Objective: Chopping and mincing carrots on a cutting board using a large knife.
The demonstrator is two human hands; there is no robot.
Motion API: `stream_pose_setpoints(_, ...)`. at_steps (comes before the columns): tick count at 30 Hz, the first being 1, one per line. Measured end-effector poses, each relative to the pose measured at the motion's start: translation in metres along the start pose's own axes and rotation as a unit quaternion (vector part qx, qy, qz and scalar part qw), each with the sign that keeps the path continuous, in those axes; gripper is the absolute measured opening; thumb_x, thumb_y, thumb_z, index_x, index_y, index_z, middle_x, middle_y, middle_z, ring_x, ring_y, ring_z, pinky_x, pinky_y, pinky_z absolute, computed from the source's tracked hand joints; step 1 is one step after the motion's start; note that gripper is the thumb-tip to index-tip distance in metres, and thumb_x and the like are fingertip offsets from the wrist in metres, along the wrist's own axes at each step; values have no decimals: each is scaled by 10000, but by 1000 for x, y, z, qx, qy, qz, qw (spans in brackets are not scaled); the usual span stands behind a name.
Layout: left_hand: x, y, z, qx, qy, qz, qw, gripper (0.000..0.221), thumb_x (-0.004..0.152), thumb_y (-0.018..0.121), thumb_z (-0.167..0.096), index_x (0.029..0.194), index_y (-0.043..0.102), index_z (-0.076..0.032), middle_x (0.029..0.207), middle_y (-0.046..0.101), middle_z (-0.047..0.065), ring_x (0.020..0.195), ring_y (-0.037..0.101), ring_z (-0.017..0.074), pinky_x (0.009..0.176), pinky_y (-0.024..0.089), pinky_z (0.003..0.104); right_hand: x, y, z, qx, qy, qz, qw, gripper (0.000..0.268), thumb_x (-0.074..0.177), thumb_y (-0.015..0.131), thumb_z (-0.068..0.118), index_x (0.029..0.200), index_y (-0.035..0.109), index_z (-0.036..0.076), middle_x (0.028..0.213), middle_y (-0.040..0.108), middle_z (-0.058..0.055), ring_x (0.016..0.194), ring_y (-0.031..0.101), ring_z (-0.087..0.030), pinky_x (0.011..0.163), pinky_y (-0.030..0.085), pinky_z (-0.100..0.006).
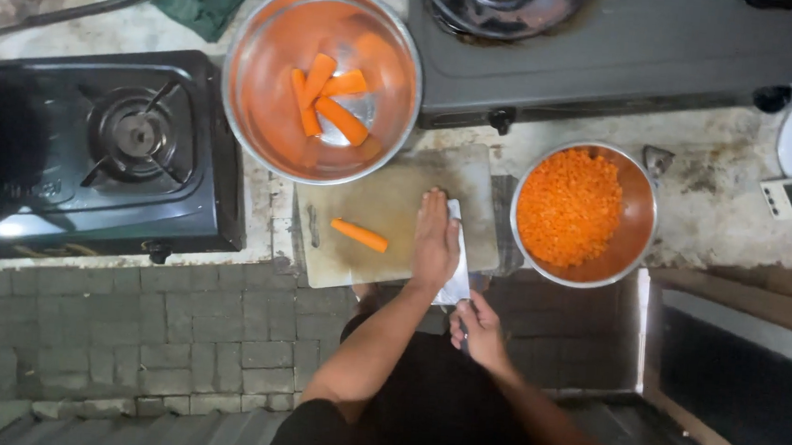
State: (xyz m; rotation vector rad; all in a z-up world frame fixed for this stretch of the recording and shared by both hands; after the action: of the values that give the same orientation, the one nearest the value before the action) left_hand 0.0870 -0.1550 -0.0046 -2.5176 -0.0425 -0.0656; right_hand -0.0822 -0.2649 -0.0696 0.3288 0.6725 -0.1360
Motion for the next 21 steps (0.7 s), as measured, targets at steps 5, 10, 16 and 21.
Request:
stream_pose_setpoints(5,14,-31,-50,-114,28,-77,990,505,1038,416,-162,1504,352,22,1535,361,256,1434,315,410,1198,226,477,-21,7,51,-11,-57,15,998,243,991,458,34,1190,589,-12,590,469,-150,446,440,-187,332,462,-311)
stream_pose_setpoints(10,58,-37,-170,-248,92,-89,960,487,1096,324,-287,1477,381,12,1543,386,195,1484,328,323,1246,272,424,-84,-21,124,10,-210,14,978,197,996,514,118,1133,492,-21,583,382,-89,452,401,-150,389,374,-261)
stream_pose_setpoints(16,79,85,-213,-413,145,113,892,264,1061,438,-129,1197,639,-23,1323,627,143,1281,592,253,1173,425,363,-140,-131,98,-106,-202,-195,954,122,959,542,84,848,493,78,589,523,-71,499,477,-128,505,417,-250)
stream_pose_setpoints(21,43,96,-196,-16,216,253,943,633,1037,399,-430,1586,190,-194,1681,120,12,1584,-9,294,1229,-8,640,-163,-184,129,-305,-272,-252,877,137,985,594,187,920,582,68,657,553,-19,556,500,-95,514,412,-245)
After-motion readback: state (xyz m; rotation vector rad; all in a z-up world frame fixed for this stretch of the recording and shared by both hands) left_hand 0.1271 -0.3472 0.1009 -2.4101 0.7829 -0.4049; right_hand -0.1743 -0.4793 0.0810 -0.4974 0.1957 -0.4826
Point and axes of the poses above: each hand's wrist, its own x-axis towards the middle knuckle, its own y-axis out of the palm, z = x × y, the point moved 10 cm from there along x, towards the middle knuckle
